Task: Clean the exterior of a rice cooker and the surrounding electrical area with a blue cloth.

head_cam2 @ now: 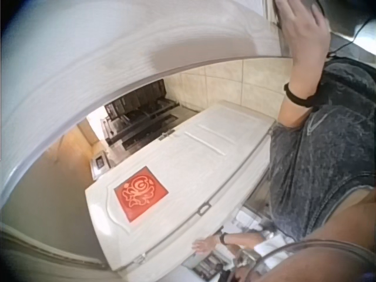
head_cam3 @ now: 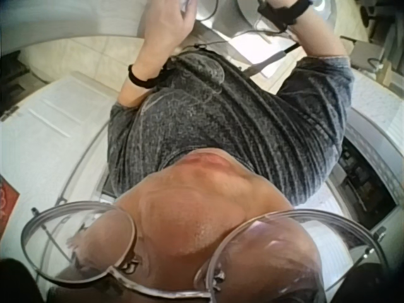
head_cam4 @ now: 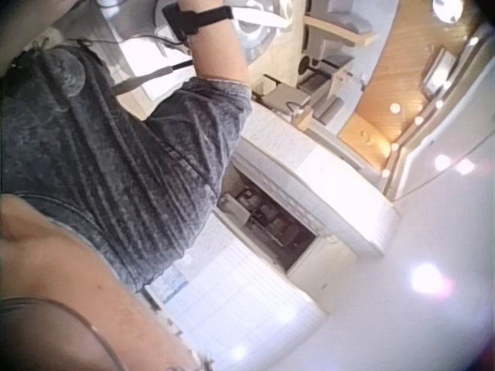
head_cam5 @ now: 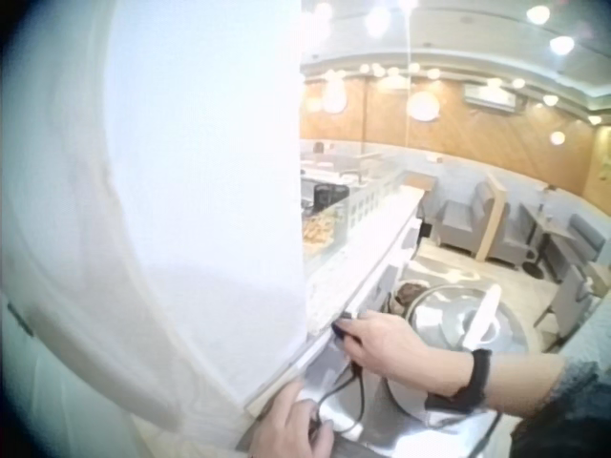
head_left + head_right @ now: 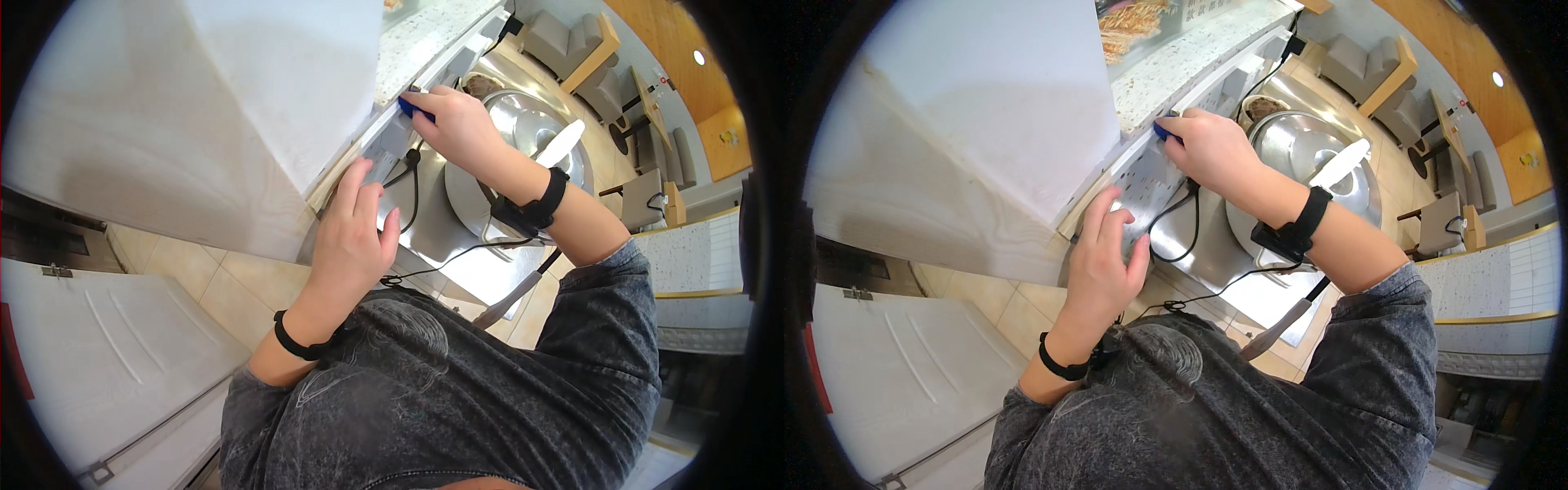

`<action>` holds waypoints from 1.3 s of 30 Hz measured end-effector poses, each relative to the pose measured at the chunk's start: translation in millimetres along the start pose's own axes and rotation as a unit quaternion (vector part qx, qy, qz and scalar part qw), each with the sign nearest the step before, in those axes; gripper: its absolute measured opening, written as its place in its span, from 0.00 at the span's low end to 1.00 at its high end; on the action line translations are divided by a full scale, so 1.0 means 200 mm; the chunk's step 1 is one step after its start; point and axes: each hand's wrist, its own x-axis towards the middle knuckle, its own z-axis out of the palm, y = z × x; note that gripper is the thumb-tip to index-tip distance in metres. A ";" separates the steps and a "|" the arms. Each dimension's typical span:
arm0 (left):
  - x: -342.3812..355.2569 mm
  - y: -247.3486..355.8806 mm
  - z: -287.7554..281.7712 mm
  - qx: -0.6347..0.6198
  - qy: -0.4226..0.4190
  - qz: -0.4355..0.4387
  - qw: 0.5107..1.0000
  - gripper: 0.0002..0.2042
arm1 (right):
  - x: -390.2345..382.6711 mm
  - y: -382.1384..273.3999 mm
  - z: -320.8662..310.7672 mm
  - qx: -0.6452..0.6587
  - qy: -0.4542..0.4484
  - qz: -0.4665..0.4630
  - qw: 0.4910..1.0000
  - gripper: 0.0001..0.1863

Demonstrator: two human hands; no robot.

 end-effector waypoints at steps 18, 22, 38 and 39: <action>0.02 0.00 0.00 -0.022 -0.007 -0.020 1.000 0.17 | 0.02 0.04 0.04 -0.012 -0.001 0.028 1.000 0.16; 0.00 -0.01 -0.01 -0.005 -0.006 -0.015 1.000 0.18 | -0.06 -0.11 0.04 0.018 -0.015 -0.030 0.999 0.15; 0.01 -0.02 0.00 0.012 0.001 0.020 1.000 0.15 | -0.08 -0.12 0.06 0.072 0.016 0.015 0.997 0.17; 0.01 -0.01 0.00 0.013 -0.002 0.022 1.000 0.15 | -0.09 -0.13 0.07 0.073 0.019 0.017 0.997 0.17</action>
